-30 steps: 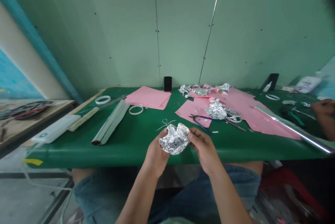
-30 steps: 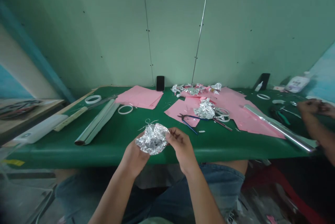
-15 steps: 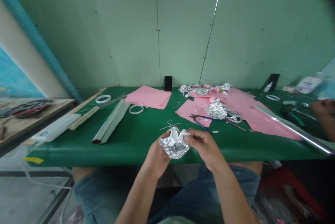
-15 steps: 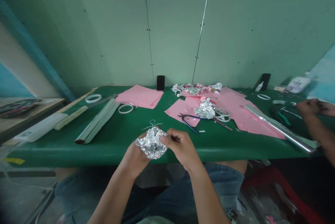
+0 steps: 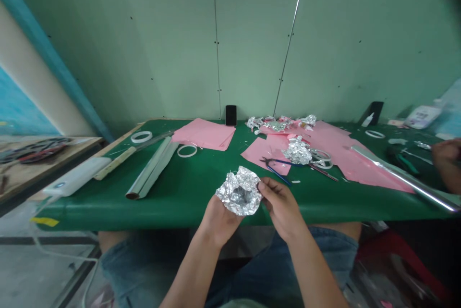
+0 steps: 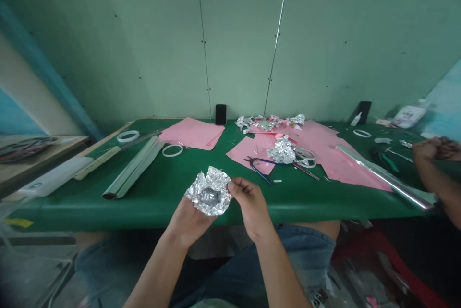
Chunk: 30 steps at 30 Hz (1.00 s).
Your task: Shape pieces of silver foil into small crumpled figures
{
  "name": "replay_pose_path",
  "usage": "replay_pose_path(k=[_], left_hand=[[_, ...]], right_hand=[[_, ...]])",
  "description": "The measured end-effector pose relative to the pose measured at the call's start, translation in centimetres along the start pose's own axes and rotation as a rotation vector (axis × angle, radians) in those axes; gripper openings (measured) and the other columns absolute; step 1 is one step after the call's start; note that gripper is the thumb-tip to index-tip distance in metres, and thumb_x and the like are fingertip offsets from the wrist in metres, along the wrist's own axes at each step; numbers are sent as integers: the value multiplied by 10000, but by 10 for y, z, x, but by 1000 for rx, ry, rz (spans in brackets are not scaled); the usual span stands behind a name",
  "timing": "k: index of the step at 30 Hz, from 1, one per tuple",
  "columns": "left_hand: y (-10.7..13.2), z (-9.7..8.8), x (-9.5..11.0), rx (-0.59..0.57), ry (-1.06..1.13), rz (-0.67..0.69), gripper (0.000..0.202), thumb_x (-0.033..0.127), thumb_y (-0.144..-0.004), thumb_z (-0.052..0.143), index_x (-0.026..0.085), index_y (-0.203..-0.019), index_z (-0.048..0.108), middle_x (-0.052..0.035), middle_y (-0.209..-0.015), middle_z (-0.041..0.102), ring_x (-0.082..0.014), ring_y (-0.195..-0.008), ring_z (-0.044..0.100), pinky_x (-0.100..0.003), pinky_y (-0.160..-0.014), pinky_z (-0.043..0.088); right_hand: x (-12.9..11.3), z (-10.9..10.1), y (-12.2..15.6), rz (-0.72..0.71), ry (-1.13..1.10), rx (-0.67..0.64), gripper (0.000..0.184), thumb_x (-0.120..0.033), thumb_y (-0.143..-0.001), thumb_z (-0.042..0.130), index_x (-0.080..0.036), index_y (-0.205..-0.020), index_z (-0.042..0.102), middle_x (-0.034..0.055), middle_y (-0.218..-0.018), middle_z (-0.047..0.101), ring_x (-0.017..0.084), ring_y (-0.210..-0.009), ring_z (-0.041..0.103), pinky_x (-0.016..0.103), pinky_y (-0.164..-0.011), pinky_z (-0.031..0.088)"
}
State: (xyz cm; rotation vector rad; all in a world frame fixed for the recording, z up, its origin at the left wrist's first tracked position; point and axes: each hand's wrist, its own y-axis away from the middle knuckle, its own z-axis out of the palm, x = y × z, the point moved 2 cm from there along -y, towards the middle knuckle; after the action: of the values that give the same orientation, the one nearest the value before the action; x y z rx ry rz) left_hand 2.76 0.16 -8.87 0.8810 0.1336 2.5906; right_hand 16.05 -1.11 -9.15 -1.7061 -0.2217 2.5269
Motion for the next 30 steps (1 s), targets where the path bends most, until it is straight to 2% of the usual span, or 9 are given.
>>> replay_pose_path(k=[4, 9, 16, 19, 23, 27, 30], left_hand=[[-1, -2, -1, 20, 16, 48, 98, 144, -842, 552, 169, -845, 646, -47, -842, 698, -175, -737, 649, -275, -669, 531], [1, 4, -3, -21, 39, 60, 141, 154, -881, 521, 150, -930, 652, -65, -904, 705, -182, -808, 664, -293, -730, 544], [1, 3, -1, -64, 90, 23, 241, 139, -910, 463, 162, -1078, 633, -74, -938, 703, -192, -863, 668, -316, -782, 541], [1, 2, 2, -62, 79, 63, 259, 127, -906, 456, 174, -1090, 632, -69, -926, 700, -191, -861, 663, -316, -789, 535], [1, 1, 3, 7, 46, 102, 229, 124, -897, 457, 166, -1009, 652, -64, -885, 695, -180, -815, 648, -298, -759, 522], [-2, -1, -1, 13, -5, 88, 194, 137, -889, 463, 138, -854, 654, -75, -853, 680, -184, -771, 624, -302, -709, 505], [-4, -3, -1, 21, -23, 102, 206, 146, -883, 456, 139, -808, 647, -72, -809, 668, -184, -733, 609, -295, -662, 494]], right_hand=[[6, 5, 4, 22, -70, 33, 282, -416, -748, 734, -213, -927, 654, -6, -750, 623, 147, -681, 529, 273, -685, 409], [10, 6, 4, 4, -121, 84, 246, -392, -724, 758, -198, -841, 662, 7, -779, 653, 164, -746, 566, 289, -744, 424], [12, 2, 3, 26, -79, 102, 252, -395, -703, 771, -181, -741, 644, -15, -694, 596, 130, -666, 500, 266, -685, 396], [16, 0, 2, 40, -41, 99, 264, -415, -715, 758, -173, -735, 656, -22, -666, 567, 115, -635, 463, 246, -623, 357], [20, 0, 4, 34, -38, 127, 247, -366, -668, 801, -169, -665, 651, -39, -610, 537, 99, -613, 442, 238, -624, 345], [20, 6, 7, 78, -100, 66, 260, -397, -709, 764, -173, -655, 644, -25, -615, 560, 110, -614, 472, 250, -615, 366], [20, 10, 8, 89, -118, 66, 223, -340, -665, 803, -166, -669, 665, -24, -612, 573, 102, -606, 475, 244, -618, 372]])
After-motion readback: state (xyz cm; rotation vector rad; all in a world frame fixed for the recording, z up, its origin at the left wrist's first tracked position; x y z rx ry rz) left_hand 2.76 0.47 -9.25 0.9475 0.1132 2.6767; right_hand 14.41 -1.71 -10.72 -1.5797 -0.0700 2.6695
